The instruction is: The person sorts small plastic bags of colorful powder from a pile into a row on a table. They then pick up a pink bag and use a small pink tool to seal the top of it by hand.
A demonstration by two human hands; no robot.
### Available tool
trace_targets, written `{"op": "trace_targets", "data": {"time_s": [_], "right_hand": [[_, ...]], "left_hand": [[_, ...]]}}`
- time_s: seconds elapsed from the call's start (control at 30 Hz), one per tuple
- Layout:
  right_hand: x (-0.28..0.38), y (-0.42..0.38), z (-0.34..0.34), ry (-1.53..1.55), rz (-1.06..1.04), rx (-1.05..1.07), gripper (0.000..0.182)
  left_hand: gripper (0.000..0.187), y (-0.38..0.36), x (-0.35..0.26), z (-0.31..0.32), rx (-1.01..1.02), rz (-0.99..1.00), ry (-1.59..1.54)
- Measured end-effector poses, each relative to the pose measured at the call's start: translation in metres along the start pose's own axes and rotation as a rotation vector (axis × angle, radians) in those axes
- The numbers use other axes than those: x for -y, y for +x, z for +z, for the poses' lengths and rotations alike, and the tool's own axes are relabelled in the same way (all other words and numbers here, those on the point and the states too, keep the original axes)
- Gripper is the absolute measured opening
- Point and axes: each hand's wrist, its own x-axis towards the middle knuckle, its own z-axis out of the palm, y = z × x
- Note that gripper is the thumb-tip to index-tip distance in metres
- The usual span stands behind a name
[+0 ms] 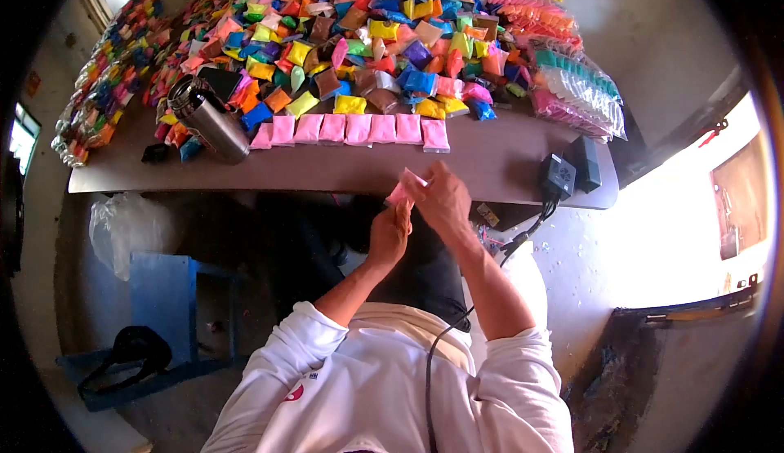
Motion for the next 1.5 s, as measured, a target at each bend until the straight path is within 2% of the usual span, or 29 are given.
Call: {"op": "trace_targets", "data": {"time_s": [0.1, 0.13, 0.27, 0.33, 0.47, 0.53, 0.6, 0.63, 0.67, 0.77, 0.87, 0.9, 0.97, 1.03, 1.13, 1.2, 1.3, 1.43, 1.5], "right_hand": [[0.003, -0.002, 0.009, -0.037, -0.083, -0.016, 0.047], [0.007, -0.002, 0.006, -0.049, -0.025, 0.023, 0.050], [0.002, -0.002, 0.006, -0.086, -0.025, -0.013, 0.051], [0.002, -0.003, 0.002, -0.086, -0.033, 0.057, 0.048], [-0.009, 0.001, -0.004, -0.052, -0.014, 0.090, 0.042], [-0.032, 0.015, -0.011, 0.233, -0.046, 0.076, 0.034], [-0.061, 0.038, -0.024, 0.379, -0.020, -0.028, 0.028], [-0.053, 0.042, -0.039, 0.589, -0.002, -0.060, 0.023], [-0.062, 0.054, -0.047, 0.597, 0.009, -0.070, 0.021], [-0.083, 0.087, -0.055, 0.606, 0.087, -0.045, 0.017], [-0.084, 0.104, -0.053, 0.613, 0.161, 0.052, 0.014], [-0.081, 0.108, -0.051, 0.619, 0.168, 0.114, 0.014], [-0.094, 0.123, -0.032, 0.575, 0.123, 0.094, 0.015], [-0.096, 0.134, -0.021, 0.529, 0.074, 0.081, 0.016], [-0.087, 0.138, -0.017, 0.342, 0.032, -0.051, 0.020], [-0.080, 0.134, -0.024, -0.063, 0.002, -0.231, 0.030], [-0.075, 0.124, -0.030, -0.193, -0.054, -0.200, 0.033], [-0.059, 0.113, -0.033, -0.100, -0.068, -0.180, 0.033], [-0.043, 0.106, -0.035, -0.093, -0.078, -0.139, 0.033]], "left_hand": [[0.046, -0.001, -0.011, -0.001, -0.020, 0.073, 0.235], [0.046, -0.001, -0.017, -0.005, -0.005, 0.081, 0.339], [0.044, -0.004, -0.030, -0.010, 0.048, 0.068, 0.401], [0.036, -0.004, -0.033, -0.009, 0.010, 0.151, 0.408], [0.042, -0.005, -0.043, -0.009, 0.073, 0.174, 0.397], [0.040, -0.004, -0.041, -0.009, 0.103, 0.183, 0.358], [0.040, -0.006, -0.034, -0.013, 0.096, 0.157, 0.345], [0.039, -0.007, -0.027, -0.016, 0.089, 0.132, 0.331], [0.039, -0.009, -0.018, -0.021, 0.093, 0.135, 0.332], [0.041, -0.024, 0.045, -0.042, 0.191, -0.118, 0.298], [0.046, -0.063, 0.168, -0.067, 0.266, -0.269, 0.137], [0.046, -0.058, 0.159, -0.069, 0.273, -0.269, 0.138], [0.045, -0.048, 0.125, -0.076, 0.043, -0.764, -0.177], [0.042, -0.045, 0.132, -0.077, 0.065, -0.748, -0.190], [0.040, -0.046, 0.151, -0.074, 0.163, -0.827, -0.078], [0.037, -0.046, 0.158, -0.071, 0.176, -0.824, -0.049], [0.035, -0.046, 0.171, -0.064, 0.157, -0.759, -0.153], [0.032, -0.040, 0.164, -0.060, 0.190, -0.843, -0.149], [0.030, -0.037, 0.164, -0.059, 0.260, -0.934, -0.006]]}}
